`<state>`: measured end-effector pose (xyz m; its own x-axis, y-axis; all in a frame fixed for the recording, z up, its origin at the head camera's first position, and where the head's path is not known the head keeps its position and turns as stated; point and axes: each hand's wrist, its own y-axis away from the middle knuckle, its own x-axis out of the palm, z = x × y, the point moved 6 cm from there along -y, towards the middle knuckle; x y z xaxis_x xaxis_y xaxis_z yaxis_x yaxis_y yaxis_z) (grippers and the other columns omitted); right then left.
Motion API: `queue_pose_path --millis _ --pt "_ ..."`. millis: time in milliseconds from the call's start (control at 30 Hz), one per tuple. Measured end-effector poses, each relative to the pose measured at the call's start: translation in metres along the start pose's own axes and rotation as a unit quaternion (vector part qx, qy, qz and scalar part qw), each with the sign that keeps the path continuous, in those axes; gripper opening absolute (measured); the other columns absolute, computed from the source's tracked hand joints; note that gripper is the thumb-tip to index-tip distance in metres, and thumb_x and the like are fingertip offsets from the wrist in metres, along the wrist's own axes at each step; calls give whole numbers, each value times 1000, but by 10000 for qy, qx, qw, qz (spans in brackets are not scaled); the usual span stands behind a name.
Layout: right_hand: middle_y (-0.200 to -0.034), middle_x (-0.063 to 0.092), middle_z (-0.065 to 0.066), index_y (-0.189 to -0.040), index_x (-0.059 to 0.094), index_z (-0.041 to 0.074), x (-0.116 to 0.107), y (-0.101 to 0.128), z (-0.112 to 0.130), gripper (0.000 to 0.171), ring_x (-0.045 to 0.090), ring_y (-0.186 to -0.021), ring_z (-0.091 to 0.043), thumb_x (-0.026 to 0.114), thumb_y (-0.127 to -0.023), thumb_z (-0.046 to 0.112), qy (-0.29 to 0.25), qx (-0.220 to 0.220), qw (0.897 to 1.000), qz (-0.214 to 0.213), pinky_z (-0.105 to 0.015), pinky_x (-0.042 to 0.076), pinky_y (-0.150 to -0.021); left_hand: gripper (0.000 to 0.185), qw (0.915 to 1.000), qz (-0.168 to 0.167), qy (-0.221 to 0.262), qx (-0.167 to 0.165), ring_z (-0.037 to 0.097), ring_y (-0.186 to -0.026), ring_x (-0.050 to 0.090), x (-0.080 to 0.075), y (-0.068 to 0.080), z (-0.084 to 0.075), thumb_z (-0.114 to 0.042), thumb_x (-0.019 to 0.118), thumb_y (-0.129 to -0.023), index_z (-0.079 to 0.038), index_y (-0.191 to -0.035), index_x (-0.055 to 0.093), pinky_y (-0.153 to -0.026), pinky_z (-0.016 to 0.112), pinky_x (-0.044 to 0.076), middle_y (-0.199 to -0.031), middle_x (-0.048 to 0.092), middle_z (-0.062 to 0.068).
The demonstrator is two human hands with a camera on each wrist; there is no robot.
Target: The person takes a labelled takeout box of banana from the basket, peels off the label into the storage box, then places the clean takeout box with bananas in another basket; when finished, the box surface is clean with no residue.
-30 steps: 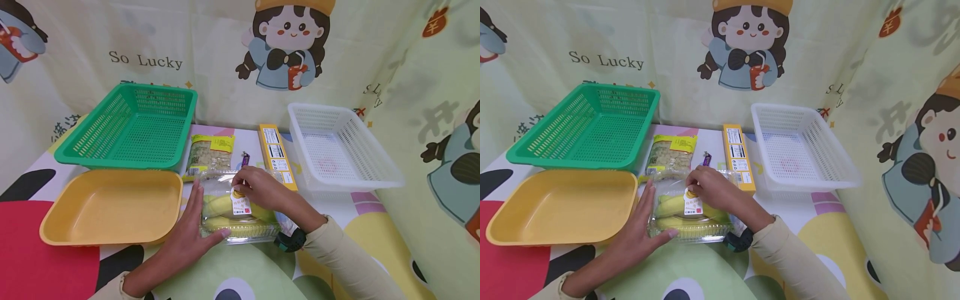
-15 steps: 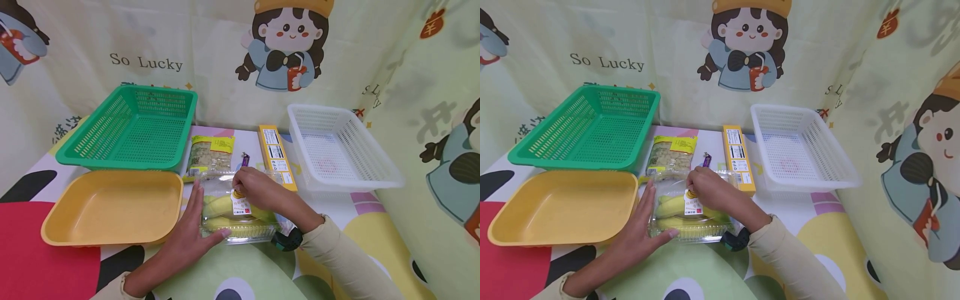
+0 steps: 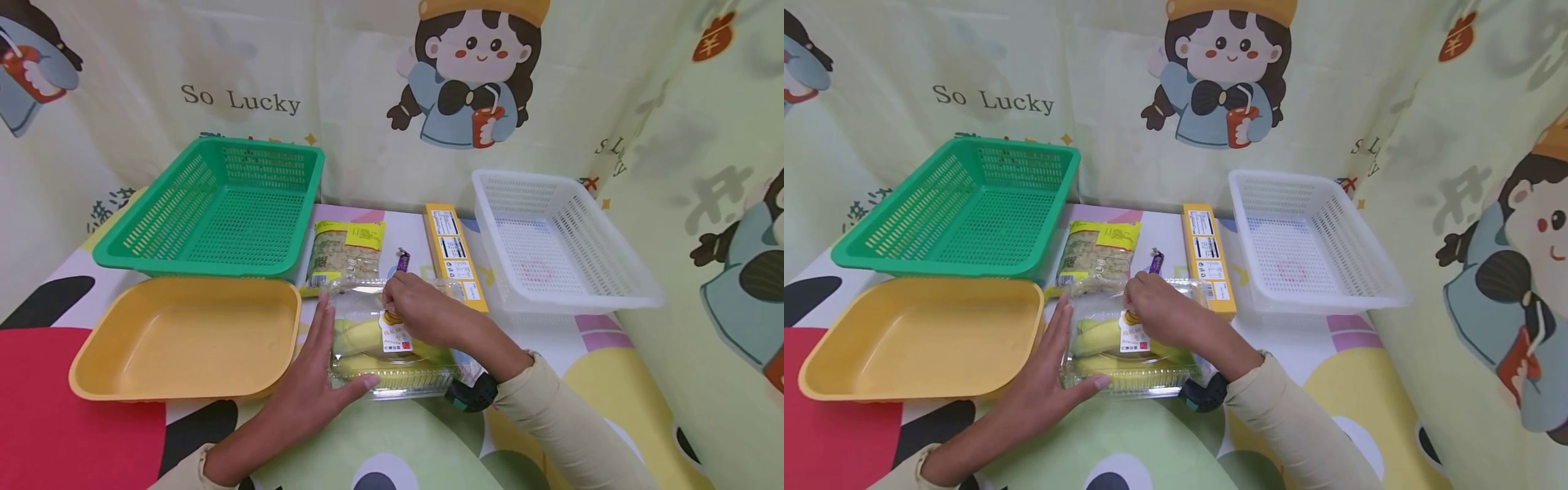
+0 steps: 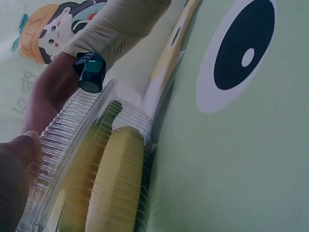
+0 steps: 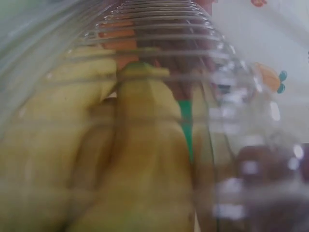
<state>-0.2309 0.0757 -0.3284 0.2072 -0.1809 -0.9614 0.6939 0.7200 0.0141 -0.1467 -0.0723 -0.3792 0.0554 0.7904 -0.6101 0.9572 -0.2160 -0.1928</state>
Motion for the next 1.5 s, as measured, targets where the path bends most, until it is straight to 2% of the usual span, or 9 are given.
queue_pose_path --millis 267,367,567,733,833,1167,1367,1500 --pt "-92 47 1 -99 52 5 -3 4 -4 7 45 -90 -17 52 -98 -2 -223 -163 9996 90 -28 44 -81 113 10000 29 -2 17 33 -145 11 1 -1 -2 -55 72 -82 -5 -156 3 -107 60 27 -163 -9 1" --pt "-91 47 1 -98 52 5 -5 5 -6 9 45 -90 -17 50 -97 -3 -495 -101 9987 62 -29 43 -80 113 10000 31 6 34 33 -145 10 1 -1 -3 -55 72 -82 -5 -156 3 -107 60 27 -163 -9 1" --pt "-91 52 2 -96 57 8 -8 7 -11 7 48 -87 -15 56 -97 1 -1142 -116 9928 -339 -28 45 -75 114 10000 -33 -34 77 32 -146 11 0 -2 -3 -54 73 -81 -4 -156 3 -107 59 27 -163 -8 2" --pt "-95 57 3 -103 67 7 -9 8 -14 11 51 -80 -11 66 -93 5 -1339 -422 9882 -621 -25 48 -70 113 10000 -35 -24 83 33 -145 12 0 -2 -2 -54 73 -82 -4 -156 3 -106 61 28 -163 -8 2" --pt "-94 60 4 -102 70 7 -9 6 -14 12 52 -78 -10 67 -92 5 -1430 -540 9860 -670 -24 48 -68 112 10000 -32 -43 55 34 -145 12 0 -2 -2 -54 72 -83 -4 -156 3 -106 61 28 -163 -8 1" --pt "-78 57 8 -93 72 10 -8 1 -15 6 52 -73 -9 69 -90 5 -1364 -399 9869 -759 -24 47 -65 112 10000 -4 -14 -49 32 -145 11 0 -1 0 -56 71 -82 -5 -156 3 -107 60 27 -163 -8 0" --pt "-84 53 6 -92 68 10 -5 1 -15 4 49 -78 -10 66 -93 7 -1136 -182 9909 -695 -24 46 -69 112 10000 -14 32 -27 32 -146 11 0 -1 0 -54 73 -82 -5 -156 3 -108 59 26 -163 -8 0" --pt "-87 51 5 -89 64 11 -4 3 -12 8 47 -86 -13 63 -94 5 -927 -268 9924 -769 -26 44 -73 112 10000 -56 25 29 32 -145 11 0 -1 0 -52 74 -82 -4 -156 4 -108 58 26 -163 -7 1"
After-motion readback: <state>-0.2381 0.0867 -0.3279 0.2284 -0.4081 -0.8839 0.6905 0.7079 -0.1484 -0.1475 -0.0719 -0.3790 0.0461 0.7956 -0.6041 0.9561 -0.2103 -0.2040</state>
